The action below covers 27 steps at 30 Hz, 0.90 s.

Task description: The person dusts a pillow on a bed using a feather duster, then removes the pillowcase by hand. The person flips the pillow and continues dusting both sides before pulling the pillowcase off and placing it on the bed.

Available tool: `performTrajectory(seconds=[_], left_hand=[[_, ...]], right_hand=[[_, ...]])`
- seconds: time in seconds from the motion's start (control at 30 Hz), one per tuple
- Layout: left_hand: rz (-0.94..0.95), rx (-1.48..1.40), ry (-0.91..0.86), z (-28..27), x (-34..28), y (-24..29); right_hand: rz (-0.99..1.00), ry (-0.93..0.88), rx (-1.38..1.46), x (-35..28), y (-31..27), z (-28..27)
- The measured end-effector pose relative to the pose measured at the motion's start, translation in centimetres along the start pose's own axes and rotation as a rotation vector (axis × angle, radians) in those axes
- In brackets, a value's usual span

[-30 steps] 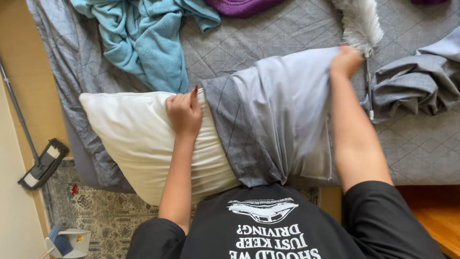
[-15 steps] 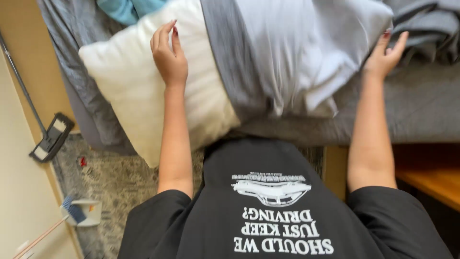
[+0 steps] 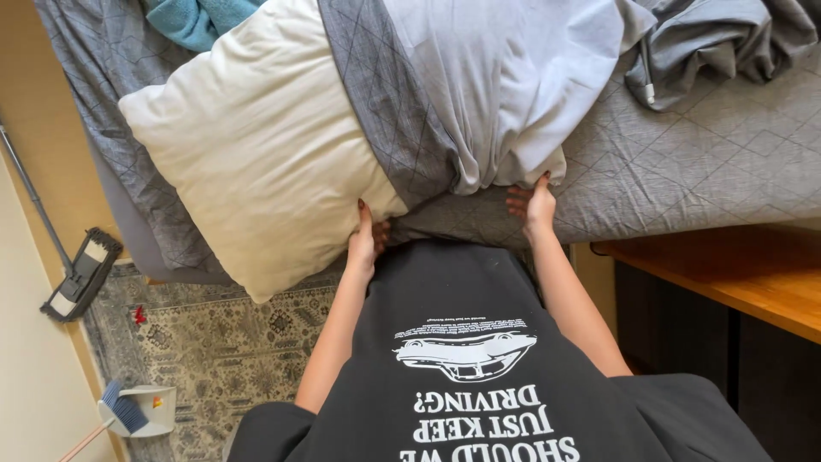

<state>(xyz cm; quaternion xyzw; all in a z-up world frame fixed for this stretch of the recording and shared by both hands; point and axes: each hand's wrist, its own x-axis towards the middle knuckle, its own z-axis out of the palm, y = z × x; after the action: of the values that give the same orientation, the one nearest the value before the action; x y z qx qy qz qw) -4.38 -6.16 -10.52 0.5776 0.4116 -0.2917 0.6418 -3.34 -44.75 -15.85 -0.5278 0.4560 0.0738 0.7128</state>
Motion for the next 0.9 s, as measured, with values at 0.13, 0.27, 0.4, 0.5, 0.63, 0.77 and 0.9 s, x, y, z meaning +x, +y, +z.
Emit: performTrajectory(seconds=[0.13,0.27,0.4,0.5,0.63,0.77,0.9], left_hand=[[0.276,-0.001,0.234,1.8,1.3,1.2],[0.642,0.182,0.357,0.9,-4.3,4.3],[0.635,0.186,0.467,-3.4,-5.4,6.0],[0.749,0.145,0.529,-8.7,-5.9,6.7],[0.670,0.300,0.658,-11.1,-7.2,5.3],[0.516,0.406,0.560,-10.5,-7.7,2.0],[0.333,0.536,0.375,-11.0,-6.5,-0.4]], right_hand=[[0.030,0.080,0.092,-0.8,-2.9,1.7],[-0.353,0.427,-0.176,5.8,-1.8,-3.2],[-0.321,0.686,0.415,4.3,-10.7,-10.3],[-0.500,0.878,0.408,9.3,-15.3,-26.7],[-0.578,1.077,0.056,7.0,-19.3,-29.8],[-0.664,1.075,-0.257,11.3,-14.5,-27.4],[-0.946,1.250,-0.564,6.7,-11.1,-13.6]])
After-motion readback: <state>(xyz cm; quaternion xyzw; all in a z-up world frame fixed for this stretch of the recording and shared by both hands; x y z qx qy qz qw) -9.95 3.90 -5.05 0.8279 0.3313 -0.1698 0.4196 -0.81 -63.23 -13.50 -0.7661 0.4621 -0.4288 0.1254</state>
